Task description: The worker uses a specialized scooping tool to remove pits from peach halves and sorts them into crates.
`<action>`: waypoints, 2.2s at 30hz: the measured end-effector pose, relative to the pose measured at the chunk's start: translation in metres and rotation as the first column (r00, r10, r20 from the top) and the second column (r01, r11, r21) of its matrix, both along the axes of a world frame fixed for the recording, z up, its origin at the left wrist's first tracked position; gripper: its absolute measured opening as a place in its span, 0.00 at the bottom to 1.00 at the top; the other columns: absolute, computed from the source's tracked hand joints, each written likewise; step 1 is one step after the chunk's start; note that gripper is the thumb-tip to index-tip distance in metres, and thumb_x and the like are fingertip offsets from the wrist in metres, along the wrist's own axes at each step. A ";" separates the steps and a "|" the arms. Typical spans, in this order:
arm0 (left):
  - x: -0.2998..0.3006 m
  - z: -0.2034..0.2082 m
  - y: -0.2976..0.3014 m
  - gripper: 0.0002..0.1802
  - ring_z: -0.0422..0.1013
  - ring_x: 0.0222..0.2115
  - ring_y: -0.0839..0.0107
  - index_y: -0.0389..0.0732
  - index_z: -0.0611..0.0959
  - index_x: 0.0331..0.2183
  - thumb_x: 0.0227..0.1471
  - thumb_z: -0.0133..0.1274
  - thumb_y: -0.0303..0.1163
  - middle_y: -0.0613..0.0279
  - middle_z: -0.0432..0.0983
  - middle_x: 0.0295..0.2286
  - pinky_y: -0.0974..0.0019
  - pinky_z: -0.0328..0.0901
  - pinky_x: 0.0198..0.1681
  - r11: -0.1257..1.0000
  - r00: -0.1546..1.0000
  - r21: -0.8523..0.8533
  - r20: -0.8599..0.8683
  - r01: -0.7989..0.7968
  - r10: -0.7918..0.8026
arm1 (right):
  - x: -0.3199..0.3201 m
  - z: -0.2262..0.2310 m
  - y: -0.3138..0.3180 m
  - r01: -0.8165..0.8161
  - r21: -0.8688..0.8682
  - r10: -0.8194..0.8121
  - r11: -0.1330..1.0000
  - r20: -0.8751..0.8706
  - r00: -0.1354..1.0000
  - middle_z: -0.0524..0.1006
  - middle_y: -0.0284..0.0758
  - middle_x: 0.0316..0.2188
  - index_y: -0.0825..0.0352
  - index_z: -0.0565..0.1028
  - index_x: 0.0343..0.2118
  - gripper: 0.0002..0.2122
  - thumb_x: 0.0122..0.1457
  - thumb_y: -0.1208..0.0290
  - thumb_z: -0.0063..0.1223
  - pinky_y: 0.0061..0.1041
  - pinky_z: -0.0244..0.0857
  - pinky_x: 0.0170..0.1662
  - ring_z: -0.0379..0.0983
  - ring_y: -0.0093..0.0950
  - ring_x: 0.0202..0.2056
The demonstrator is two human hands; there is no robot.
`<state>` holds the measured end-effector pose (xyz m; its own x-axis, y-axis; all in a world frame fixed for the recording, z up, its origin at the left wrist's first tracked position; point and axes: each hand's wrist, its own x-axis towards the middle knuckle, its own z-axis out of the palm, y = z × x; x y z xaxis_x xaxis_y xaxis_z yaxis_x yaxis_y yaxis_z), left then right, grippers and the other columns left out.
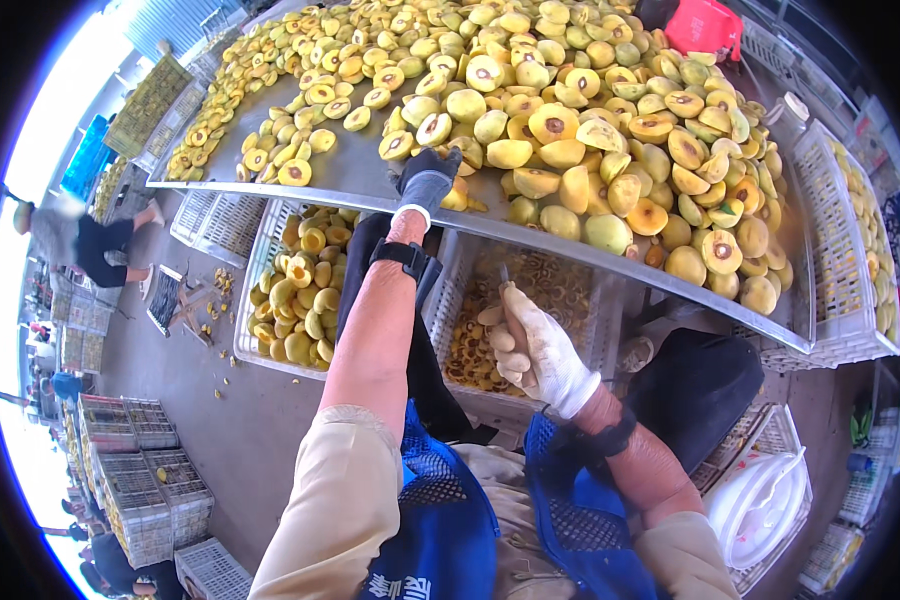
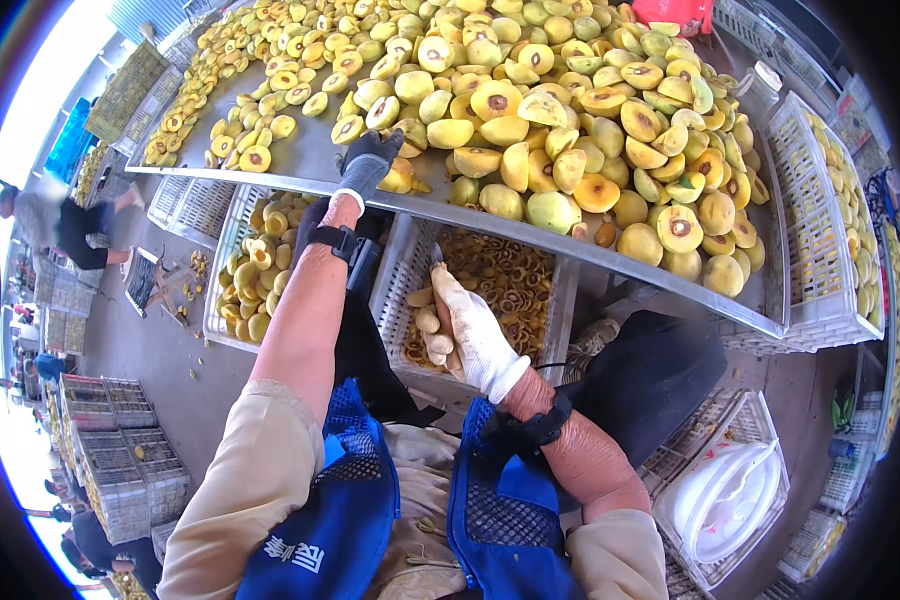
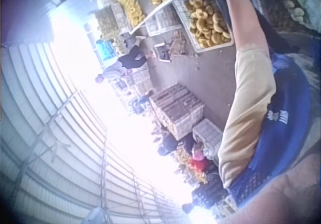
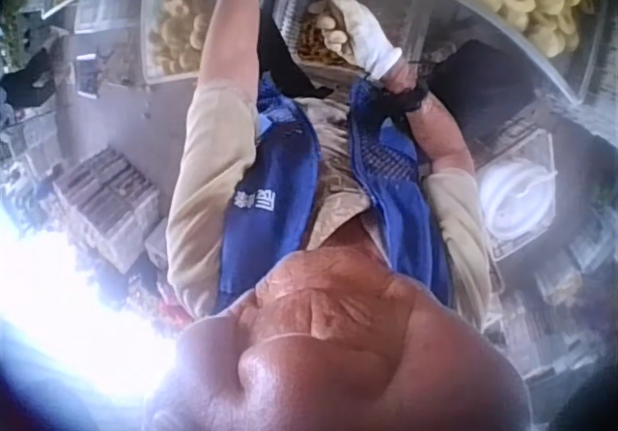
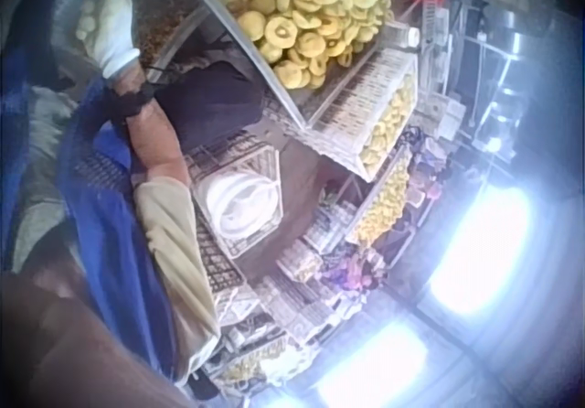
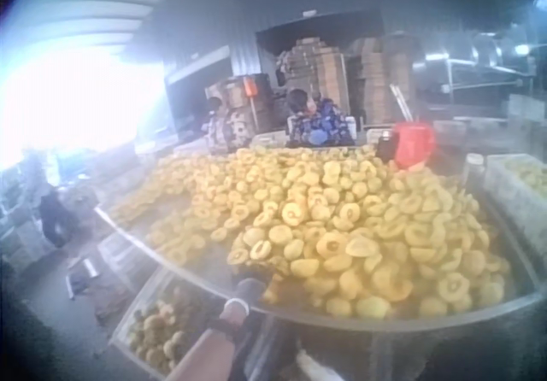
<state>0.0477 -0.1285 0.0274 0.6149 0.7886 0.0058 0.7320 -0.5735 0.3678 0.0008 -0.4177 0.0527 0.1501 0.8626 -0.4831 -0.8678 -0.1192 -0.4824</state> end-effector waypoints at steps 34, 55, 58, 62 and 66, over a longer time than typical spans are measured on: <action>-0.108 0.013 -0.150 0.19 0.70 0.39 0.63 0.34 0.69 0.44 0.50 0.51 0.30 0.54 0.73 0.37 0.65 0.64 0.45 0.844 0.456 -0.017 0.847 0.537 -0.274 | 0.003 -0.008 -0.002 0.083 0.217 -0.192 0.973 0.952 -0.237 0.69 0.43 0.12 0.67 0.66 0.26 0.12 0.57 0.62 0.48 0.35 0.63 0.17 0.70 0.42 0.15; -0.105 0.029 -0.176 0.17 0.71 0.35 0.68 0.35 0.72 0.40 0.49 0.52 0.34 0.58 0.73 0.33 0.67 0.65 0.40 0.896 0.435 -0.018 0.879 0.445 -0.198 | -0.007 -0.006 -0.005 0.163 0.234 -0.247 0.958 0.967 0.067 0.69 0.46 0.14 0.68 0.66 0.27 0.12 0.59 0.63 0.45 0.36 0.61 0.19 0.70 0.45 0.19; -0.105 0.015 -0.172 0.16 0.70 0.35 0.69 0.35 0.72 0.40 0.48 0.52 0.31 0.58 0.73 0.33 0.67 0.66 0.40 0.922 0.487 0.104 0.824 0.373 -0.290 | -0.009 -0.008 -0.005 0.171 0.234 -0.257 0.957 0.958 0.125 0.69 0.47 0.14 0.69 0.66 0.29 0.12 0.59 0.63 0.45 0.37 0.61 0.19 0.70 0.46 0.19; -0.103 0.018 -0.175 0.15 0.68 0.39 0.58 0.34 0.70 0.43 0.54 0.45 0.30 0.50 0.69 0.40 0.62 0.63 0.43 0.933 0.552 0.045 0.796 0.356 -0.249 | -0.006 -0.008 -0.003 0.168 0.210 -0.233 0.963 0.964 0.129 0.70 0.48 0.15 0.69 0.67 0.30 0.12 0.59 0.63 0.44 0.37 0.61 0.20 0.71 0.47 0.20; -0.103 0.009 -0.155 0.17 0.66 0.40 0.51 0.30 0.68 0.45 0.54 0.45 0.26 0.46 0.68 0.40 0.58 0.61 0.47 0.921 0.521 0.116 0.795 0.372 -0.311 | 0.000 0.002 0.002 0.078 0.114 -0.125 0.990 0.979 0.161 0.71 0.50 0.16 0.70 0.67 0.32 0.12 0.59 0.63 0.43 0.38 0.62 0.21 0.71 0.48 0.22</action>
<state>-0.0549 -0.2840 0.0368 0.6092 0.5366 0.5839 -0.1140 -0.6693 0.7342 0.0008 -0.4161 0.0548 0.5665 0.8078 0.1630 0.3252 -0.0374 -0.9449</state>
